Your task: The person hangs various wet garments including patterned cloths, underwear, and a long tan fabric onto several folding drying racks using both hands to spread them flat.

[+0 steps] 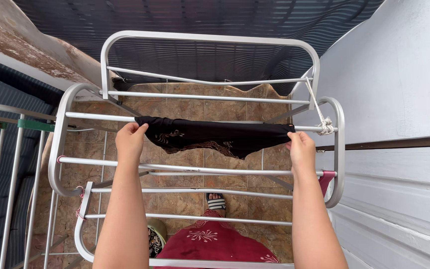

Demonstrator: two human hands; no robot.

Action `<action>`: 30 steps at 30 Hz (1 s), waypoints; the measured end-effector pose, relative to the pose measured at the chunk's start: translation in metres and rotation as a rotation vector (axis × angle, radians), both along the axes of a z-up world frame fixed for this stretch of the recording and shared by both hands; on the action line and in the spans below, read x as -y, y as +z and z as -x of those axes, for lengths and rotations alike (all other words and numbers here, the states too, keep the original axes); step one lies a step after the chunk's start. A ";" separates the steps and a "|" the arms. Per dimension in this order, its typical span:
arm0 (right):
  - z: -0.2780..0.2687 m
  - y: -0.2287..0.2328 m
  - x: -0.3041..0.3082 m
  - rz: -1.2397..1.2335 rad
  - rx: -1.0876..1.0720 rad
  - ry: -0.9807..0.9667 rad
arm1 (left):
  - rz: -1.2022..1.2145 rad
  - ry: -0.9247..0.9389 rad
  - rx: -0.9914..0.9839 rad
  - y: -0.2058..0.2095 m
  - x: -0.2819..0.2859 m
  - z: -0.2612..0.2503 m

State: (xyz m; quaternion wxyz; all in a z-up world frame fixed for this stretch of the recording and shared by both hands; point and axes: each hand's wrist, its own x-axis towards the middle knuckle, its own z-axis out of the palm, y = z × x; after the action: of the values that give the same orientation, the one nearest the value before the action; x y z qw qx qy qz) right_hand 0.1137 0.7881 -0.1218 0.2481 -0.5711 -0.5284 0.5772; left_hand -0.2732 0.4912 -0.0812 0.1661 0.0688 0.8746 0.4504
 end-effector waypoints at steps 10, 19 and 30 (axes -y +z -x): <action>-0.001 0.086 -0.074 -0.375 0.017 -0.112 | -0.461 0.071 0.179 0.034 0.000 0.066; 0.016 0.079 -0.091 -0.329 0.457 0.042 | 0.266 -0.060 -0.484 0.013 -0.051 0.056; 0.060 0.084 0.018 -1.011 0.439 0.433 | -0.070 -0.117 -0.657 0.061 0.001 -0.008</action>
State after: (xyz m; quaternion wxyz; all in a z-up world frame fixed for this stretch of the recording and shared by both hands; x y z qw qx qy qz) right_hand 0.0533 0.7702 -0.0382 0.2510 -0.3673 -0.8812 0.1597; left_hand -0.2649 0.4898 -0.0204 -0.1015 0.2662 0.8599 0.4237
